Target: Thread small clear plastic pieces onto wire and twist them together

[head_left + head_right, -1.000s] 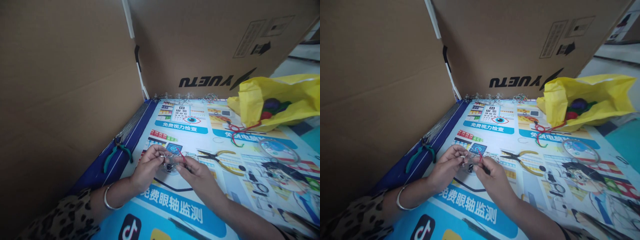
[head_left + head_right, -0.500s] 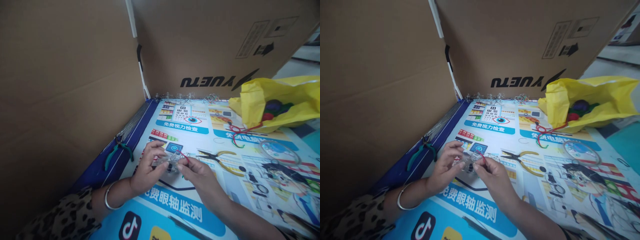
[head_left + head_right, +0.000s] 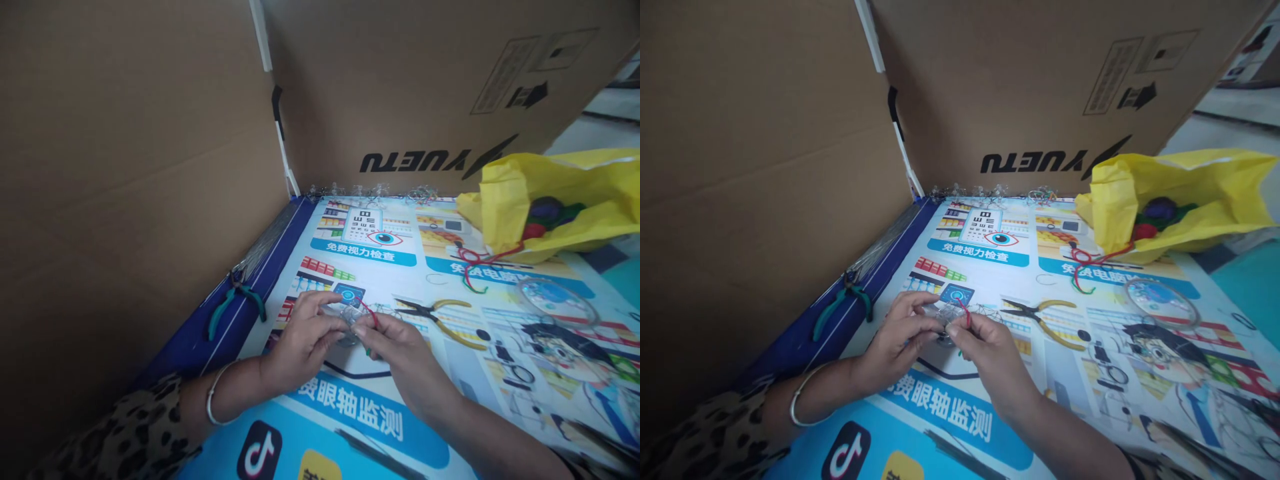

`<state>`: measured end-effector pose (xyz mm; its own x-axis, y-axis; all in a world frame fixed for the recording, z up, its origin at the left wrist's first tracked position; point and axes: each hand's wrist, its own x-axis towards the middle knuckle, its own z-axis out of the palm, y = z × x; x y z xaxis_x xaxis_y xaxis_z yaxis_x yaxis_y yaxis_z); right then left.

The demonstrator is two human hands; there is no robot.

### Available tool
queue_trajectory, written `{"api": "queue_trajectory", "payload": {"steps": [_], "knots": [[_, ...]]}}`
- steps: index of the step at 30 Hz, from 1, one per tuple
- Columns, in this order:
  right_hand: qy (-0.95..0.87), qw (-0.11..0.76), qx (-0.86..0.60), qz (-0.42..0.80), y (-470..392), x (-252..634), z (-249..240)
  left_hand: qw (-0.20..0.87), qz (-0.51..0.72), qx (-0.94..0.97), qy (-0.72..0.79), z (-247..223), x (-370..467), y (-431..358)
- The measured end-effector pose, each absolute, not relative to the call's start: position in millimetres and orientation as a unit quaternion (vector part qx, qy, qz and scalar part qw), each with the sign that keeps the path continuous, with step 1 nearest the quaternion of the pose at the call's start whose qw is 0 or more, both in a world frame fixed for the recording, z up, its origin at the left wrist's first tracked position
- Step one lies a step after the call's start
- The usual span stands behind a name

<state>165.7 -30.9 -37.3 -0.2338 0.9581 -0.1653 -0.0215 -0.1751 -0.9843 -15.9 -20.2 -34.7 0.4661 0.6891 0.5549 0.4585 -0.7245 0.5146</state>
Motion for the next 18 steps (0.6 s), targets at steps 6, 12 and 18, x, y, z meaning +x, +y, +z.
{"api": "queue_trajectory", "payload": {"steps": [6, 12, 18], "knots": [[-0.502, 0.402, -0.467, 0.607, -31, 166, -36, 0.132, 0.378, 0.850, 0.342, -36, -16, -18], [-0.510, 0.391, -0.463, 0.610, -31, 167, -36, 0.217, 0.388, 0.830, 0.338, -36, -16, -16], [-0.500, 0.403, -0.466, 0.608, -32, 166, -36, 0.301, 0.380, 0.819, 0.306, -36, -21, -8]]}}
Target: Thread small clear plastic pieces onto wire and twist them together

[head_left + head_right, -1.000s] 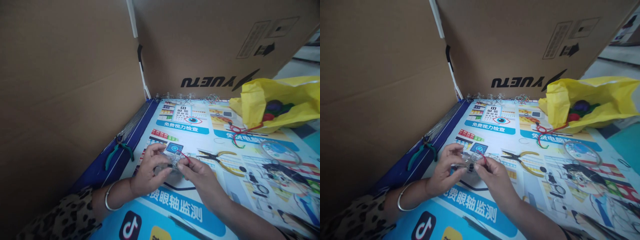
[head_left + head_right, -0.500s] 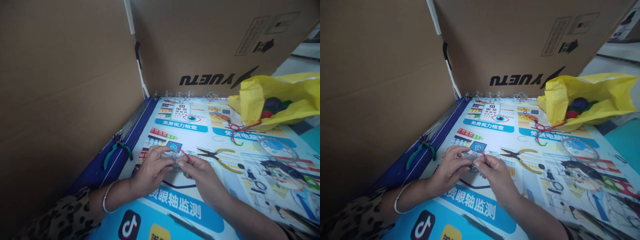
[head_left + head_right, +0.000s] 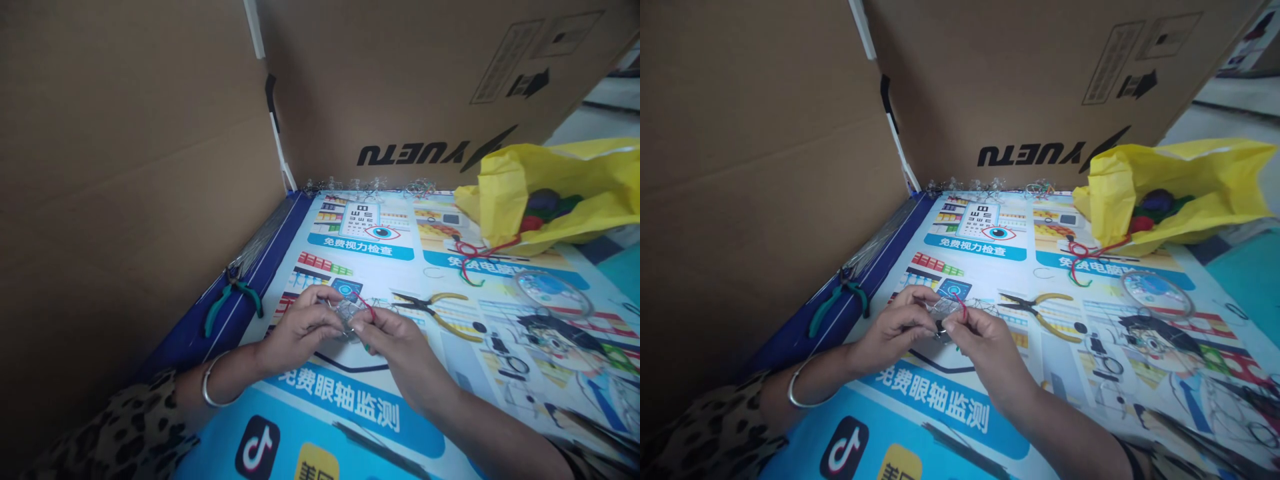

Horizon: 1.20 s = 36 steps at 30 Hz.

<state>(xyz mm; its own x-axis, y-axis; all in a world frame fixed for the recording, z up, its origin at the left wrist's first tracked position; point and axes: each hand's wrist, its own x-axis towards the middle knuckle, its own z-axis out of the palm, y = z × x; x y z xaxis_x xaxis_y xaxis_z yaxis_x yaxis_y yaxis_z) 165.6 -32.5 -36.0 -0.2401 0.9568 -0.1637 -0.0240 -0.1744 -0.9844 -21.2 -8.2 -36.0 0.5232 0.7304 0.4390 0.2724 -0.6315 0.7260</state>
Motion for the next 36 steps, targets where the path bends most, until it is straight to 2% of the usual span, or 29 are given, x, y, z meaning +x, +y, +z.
{"api": "queue_trajectory", "payload": {"steps": [6, 11, 14, 19, 23, 26, 31, 36], "knots": [[-0.495, 0.411, -0.455, 0.616, -34, 164, -36, 0.350, 0.323, 0.845, 0.241, -26, -31, 2], [-0.498, 0.399, -0.467, 0.612, -36, 161, -34, 0.312, 0.348, 0.840, 0.276, -22, -25, -6], [-0.504, 0.394, -0.472, 0.607, -37, 159, -33, 0.234, 0.357, 0.835, 0.347, -21, -15, -15], [-0.507, 0.392, -0.474, 0.604, -38, 157, -27, 0.100, 0.275, 0.857, 0.424, -11, -6, -25], [-0.509, 0.400, -0.470, 0.600, -39, 156, -24, -0.044, 0.263, 0.869, 0.417, -7, -4, -30], [-0.514, 0.402, -0.463, 0.600, -40, 157, -26, -0.106, 0.266, 0.877, 0.387, -9, -5, -32], [-0.544, 0.384, -0.479, 0.571, -38, 161, -26, -0.089, 0.276, 0.890, 0.353, -15, -11, -30], [-0.674, 0.356, -0.488, 0.426, -36, 163, -25, 0.061, 0.348, 0.857, 0.375, -16, -17, -24]]}}
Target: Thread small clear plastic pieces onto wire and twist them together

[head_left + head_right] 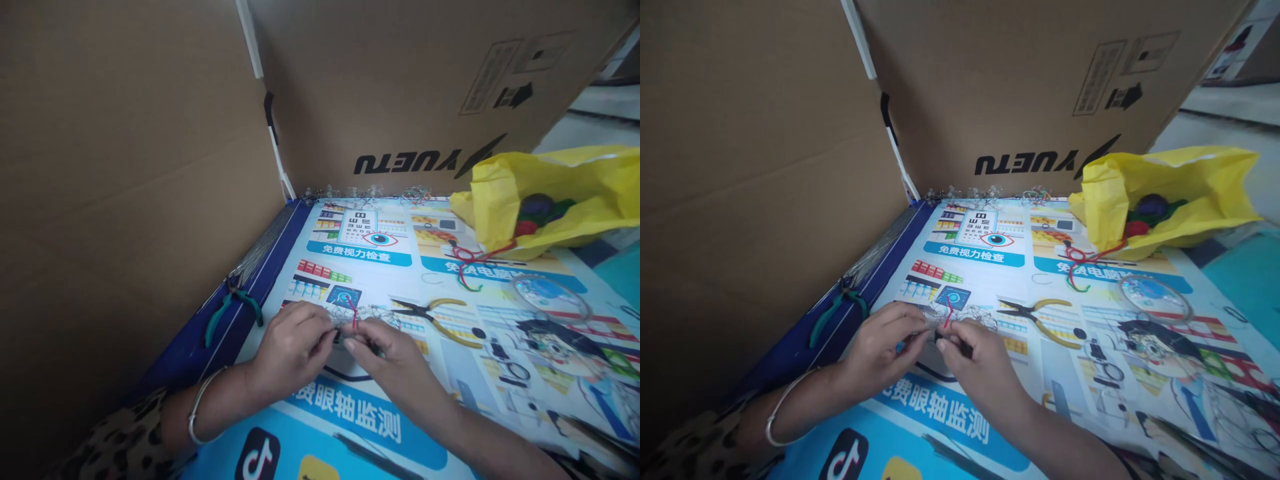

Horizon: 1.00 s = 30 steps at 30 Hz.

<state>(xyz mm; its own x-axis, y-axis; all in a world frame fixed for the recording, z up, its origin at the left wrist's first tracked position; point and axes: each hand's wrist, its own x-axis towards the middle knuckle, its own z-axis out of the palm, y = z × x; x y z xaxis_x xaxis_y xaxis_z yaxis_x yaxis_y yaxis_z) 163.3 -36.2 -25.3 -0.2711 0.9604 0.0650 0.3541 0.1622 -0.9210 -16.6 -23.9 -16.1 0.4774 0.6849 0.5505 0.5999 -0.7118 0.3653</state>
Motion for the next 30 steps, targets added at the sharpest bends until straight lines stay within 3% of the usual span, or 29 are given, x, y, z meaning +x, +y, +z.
{"api": "queue_trajectory", "payload": {"steps": [6, 12, 22, 30], "knots": [[-0.838, 0.355, -0.377, 0.171, -42, 163, -45, 0.200, 0.397, 0.779, 0.442, -13, -14, -18], [-0.890, 0.300, -0.340, 0.043, -49, 164, -49, 0.219, 0.412, 0.762, 0.449, -14, -15, -17], [-0.867, 0.336, -0.365, 0.054, -55, 184, -47, 0.172, 0.450, 0.757, 0.441, -22, -15, -15], [-0.710, 0.350, -0.581, 0.191, -52, 215, -41, 0.223, 0.449, 0.720, 0.480, -32, -16, -8]]}}
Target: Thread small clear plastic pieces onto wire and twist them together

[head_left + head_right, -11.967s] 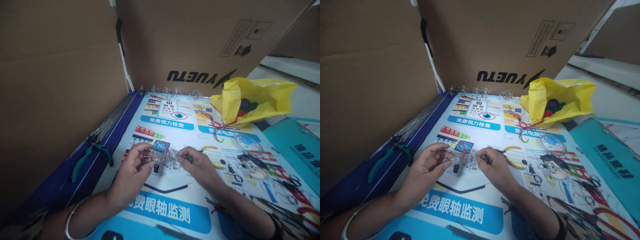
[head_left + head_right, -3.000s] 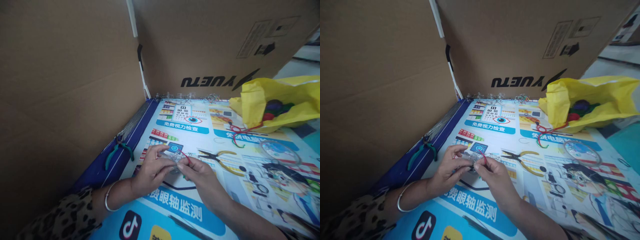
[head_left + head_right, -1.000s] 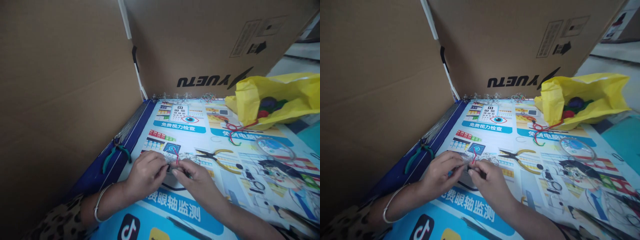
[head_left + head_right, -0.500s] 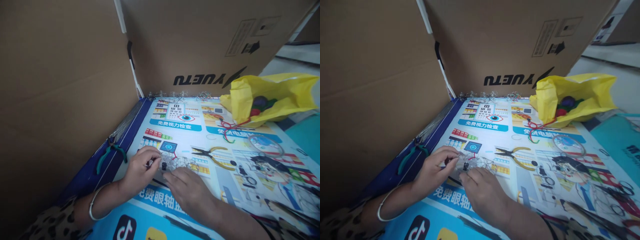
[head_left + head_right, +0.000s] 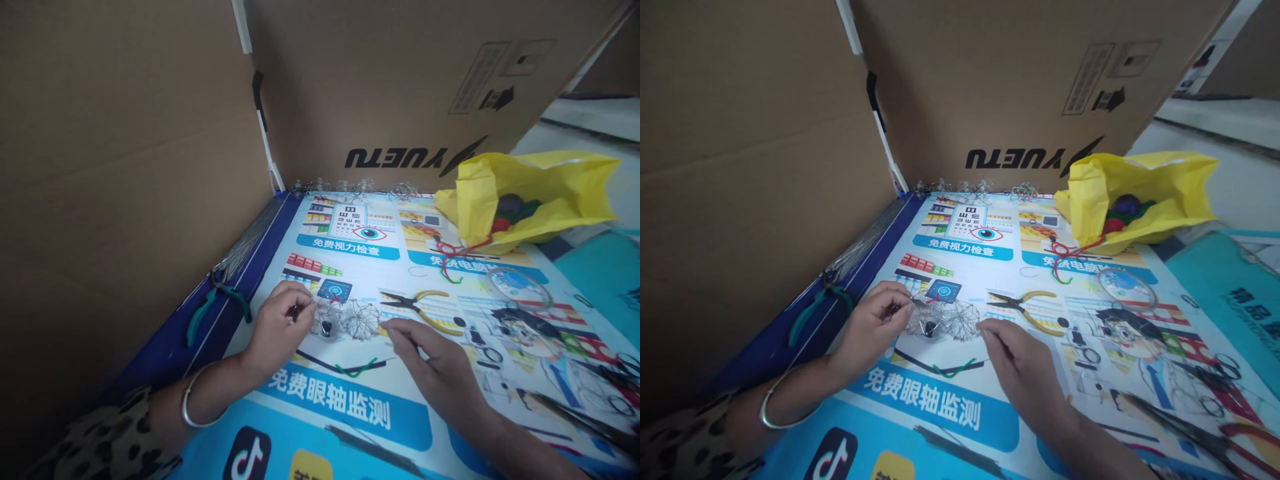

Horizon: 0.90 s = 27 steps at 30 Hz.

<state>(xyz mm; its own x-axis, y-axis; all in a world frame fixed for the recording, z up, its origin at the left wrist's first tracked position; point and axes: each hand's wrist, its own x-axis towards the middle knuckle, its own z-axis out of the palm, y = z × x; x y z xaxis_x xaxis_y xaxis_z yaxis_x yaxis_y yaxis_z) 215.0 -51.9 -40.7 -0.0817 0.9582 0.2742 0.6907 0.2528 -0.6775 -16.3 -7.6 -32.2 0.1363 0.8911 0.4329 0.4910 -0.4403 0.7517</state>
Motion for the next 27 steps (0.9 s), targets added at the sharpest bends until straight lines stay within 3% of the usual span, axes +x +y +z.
{"api": "queue_trajectory", "payload": {"steps": [7, 14, 27], "knots": [[-0.608, 0.359, -0.652, 0.276, -44, 216, -41, 0.267, 0.462, 0.689, 0.490, -31, -16, -7], [-0.590, 0.370, -0.620, 0.360, -37, 212, -45, 0.276, 0.474, 0.689, 0.474, -32, -14, -6], [-0.572, 0.393, -0.606, 0.389, -37, 208, -40, 0.259, 0.468, 0.707, 0.463, -38, -14, -9]]}}
